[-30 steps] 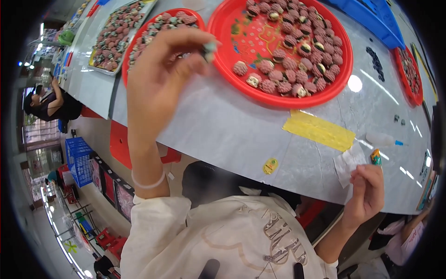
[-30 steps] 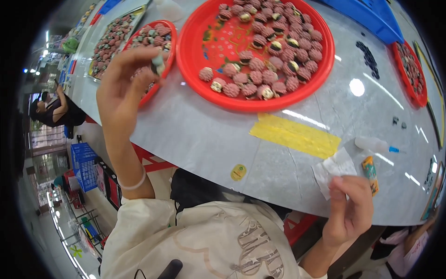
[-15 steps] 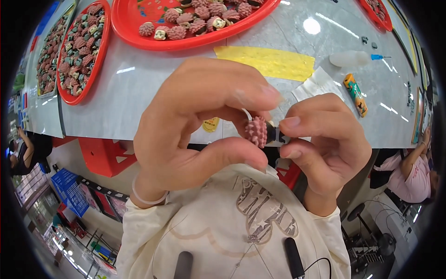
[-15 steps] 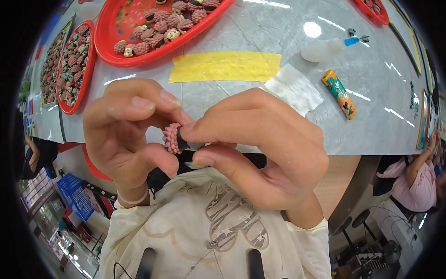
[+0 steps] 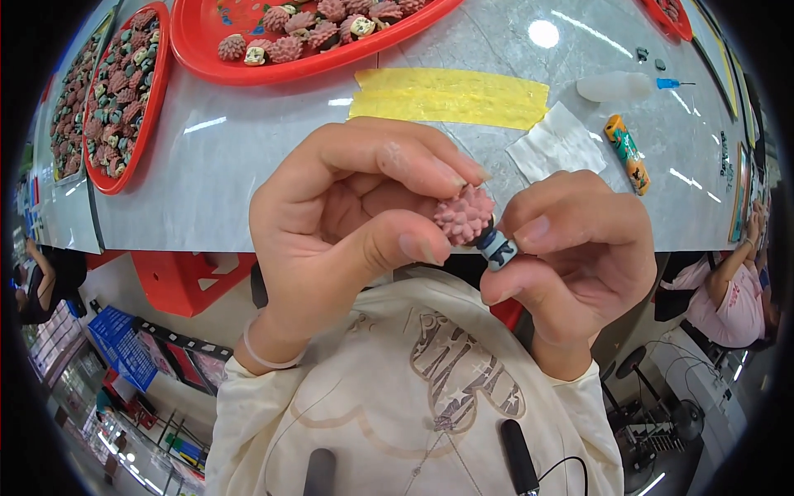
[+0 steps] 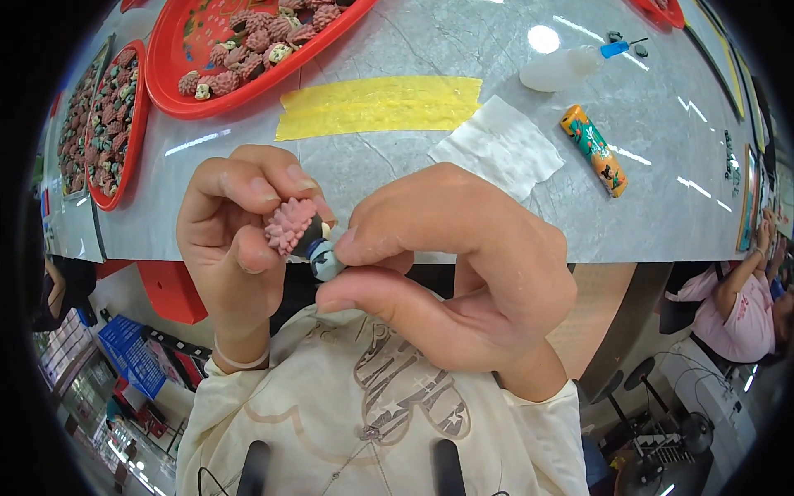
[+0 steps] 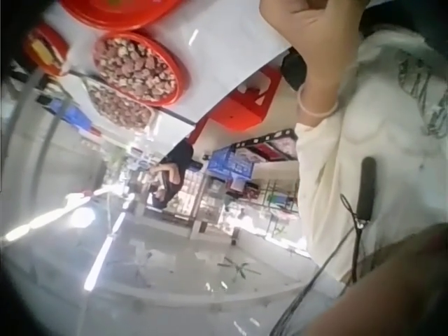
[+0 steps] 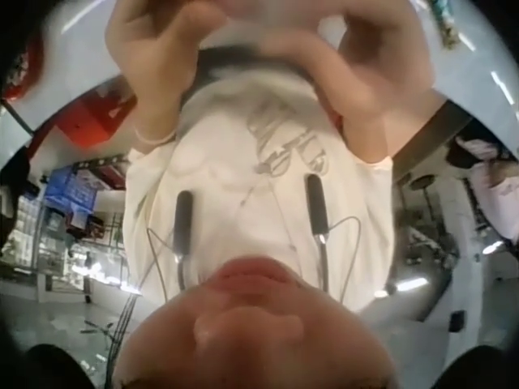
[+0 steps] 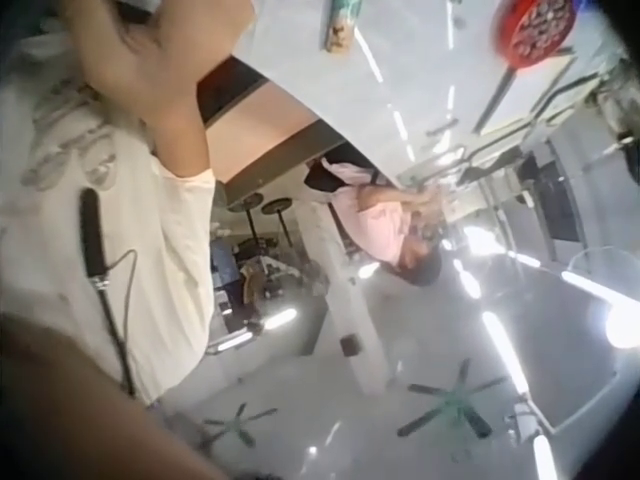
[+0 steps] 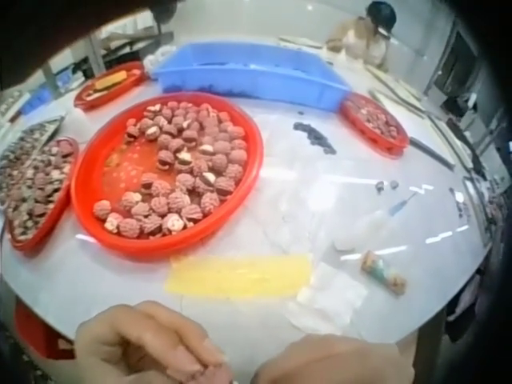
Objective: The person assembles miniature figurines by picking head pieces from a tray, applying adhesive from a dispenser bottle, attaching body pieces by hand, and placing the assembled figurines into another tray.
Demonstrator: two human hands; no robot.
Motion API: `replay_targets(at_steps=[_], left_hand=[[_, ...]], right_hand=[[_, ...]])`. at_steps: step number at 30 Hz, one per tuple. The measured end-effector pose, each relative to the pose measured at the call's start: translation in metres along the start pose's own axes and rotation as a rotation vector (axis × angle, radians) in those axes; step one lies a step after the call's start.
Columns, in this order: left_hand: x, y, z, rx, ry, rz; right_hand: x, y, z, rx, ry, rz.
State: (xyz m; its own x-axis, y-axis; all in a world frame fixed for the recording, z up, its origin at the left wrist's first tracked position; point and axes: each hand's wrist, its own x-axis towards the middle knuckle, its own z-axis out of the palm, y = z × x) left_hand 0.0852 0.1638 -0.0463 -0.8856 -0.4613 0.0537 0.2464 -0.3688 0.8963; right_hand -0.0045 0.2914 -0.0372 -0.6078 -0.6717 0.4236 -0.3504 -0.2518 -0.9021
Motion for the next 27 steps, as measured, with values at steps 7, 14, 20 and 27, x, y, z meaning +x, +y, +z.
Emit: replay_targets(at_steps=[7,14,20,27], left_hand=[[0.0013,0.0001,0.0011,-0.013,-0.004,-0.025],[0.0008,0.0026,0.0035,0.054,-0.009,-0.018],[0.0052,0.0015,-0.0034,0.429,-0.152,0.255],[0.0067,0.0026,-0.0019,0.573,-0.206,0.395]], right_hand=[[-0.0009,0.0012,-0.0027,-0.032,-0.004,0.025],[-0.0022,0.0029,-0.0009,-0.018,0.019,0.038],[-0.0032,0.0017,0.0016,-0.062,0.024,0.000],[-0.0047,0.0029,0.0017,-0.072,0.011,-0.030]])
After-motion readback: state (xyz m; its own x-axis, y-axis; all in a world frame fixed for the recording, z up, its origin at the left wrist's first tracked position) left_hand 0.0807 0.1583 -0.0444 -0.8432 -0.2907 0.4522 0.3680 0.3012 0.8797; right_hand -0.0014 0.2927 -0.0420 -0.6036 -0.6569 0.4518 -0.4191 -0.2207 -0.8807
